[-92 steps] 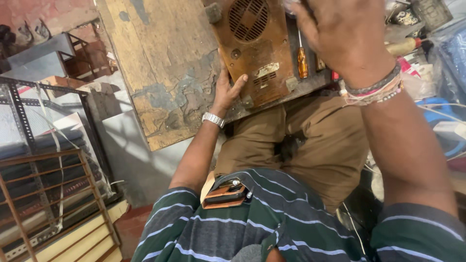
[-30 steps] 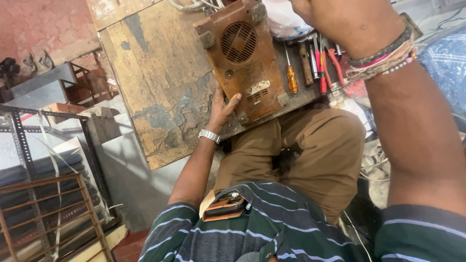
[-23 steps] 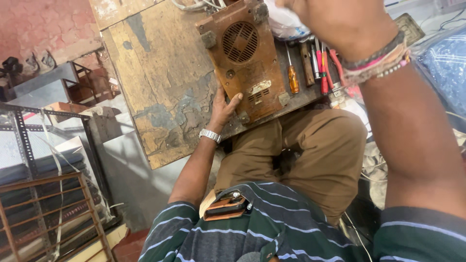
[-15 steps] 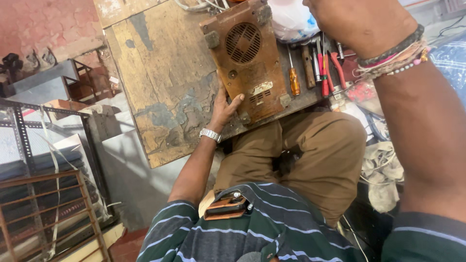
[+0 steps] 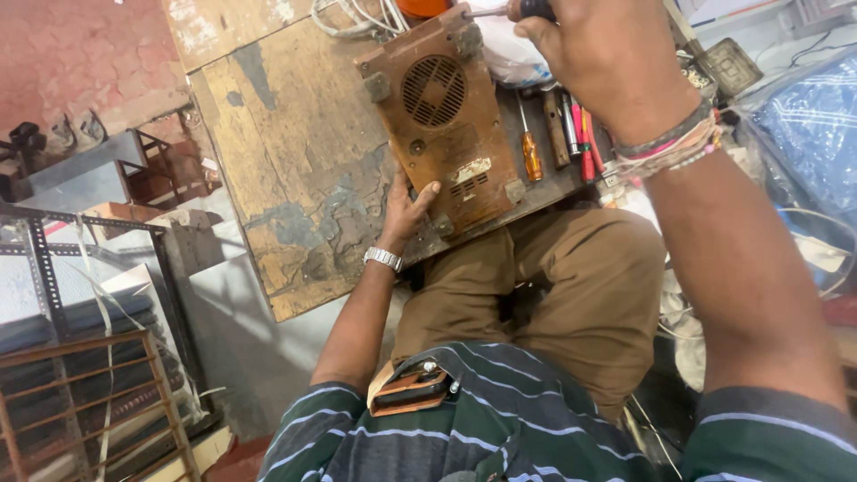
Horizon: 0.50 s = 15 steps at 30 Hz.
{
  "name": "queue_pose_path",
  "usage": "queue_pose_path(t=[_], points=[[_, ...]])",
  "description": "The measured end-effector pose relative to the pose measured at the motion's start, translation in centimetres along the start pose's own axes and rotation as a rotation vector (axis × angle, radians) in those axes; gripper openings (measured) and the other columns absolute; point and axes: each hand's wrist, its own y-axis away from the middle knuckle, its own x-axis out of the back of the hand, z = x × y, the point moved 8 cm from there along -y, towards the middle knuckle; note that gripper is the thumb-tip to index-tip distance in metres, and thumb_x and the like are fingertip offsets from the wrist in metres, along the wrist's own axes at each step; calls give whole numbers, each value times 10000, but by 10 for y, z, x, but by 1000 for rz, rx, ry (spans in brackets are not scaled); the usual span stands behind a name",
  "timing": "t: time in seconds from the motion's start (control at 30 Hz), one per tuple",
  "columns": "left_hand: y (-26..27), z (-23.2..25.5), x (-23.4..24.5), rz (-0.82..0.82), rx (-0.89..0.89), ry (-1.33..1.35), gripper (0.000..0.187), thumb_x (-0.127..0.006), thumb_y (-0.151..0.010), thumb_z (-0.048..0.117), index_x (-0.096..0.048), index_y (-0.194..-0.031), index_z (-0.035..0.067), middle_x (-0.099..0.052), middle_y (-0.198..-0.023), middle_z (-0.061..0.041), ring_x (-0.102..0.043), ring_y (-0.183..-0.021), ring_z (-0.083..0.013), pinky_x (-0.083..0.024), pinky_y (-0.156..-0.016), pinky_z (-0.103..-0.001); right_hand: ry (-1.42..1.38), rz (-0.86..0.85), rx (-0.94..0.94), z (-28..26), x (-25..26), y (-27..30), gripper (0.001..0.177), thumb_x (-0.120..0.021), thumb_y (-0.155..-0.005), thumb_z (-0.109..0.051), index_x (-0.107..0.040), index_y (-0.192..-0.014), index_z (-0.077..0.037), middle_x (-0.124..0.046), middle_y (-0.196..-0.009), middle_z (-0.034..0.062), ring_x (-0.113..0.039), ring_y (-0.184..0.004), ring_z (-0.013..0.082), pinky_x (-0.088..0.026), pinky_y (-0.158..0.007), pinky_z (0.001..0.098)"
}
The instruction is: The person disassembles a vintage wooden radio by removing screws from the back panel. They open the casing to access the internal components and then use a multimeter to test the wiring.
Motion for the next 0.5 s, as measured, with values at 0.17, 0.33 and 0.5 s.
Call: queue_pose_path(t=[0.17,0.33,0.5], points=[[-3,-8,3,5,7,-27,776,-749,-968,175,-292,-1577,28,-627,-1390,-138,-614,-1260,-228,-486,-1084,-353,-179,55,-86,2,23,5,169,-732,-945,22,-667,-1084,-50,-672,-990,97,-659,-927,314,-509,-815,419],[0,-6,4,11,-4,-65,668,-752,-982,165,-392,-1524,15,-649,-1368,-144,-629,-1240,-229,-500,-1073,-358,-209,101,-125,1,31,12,183,-755,-946,46,-659,-1081,-33,-656,-1023,105,-661,-942,309,-522,-819,416],[-1,-2,1,-7,3,20,761,-725,-977,152,-274,-1579,33,-636,-1362,-128,-626,-1218,-211,-504,-1053,-342,-316,51,-234,6,11,14,157,-770,-979,23,-667,-1083,-32,-615,-1034,134,-668,-934,287,-534,-792,402]])
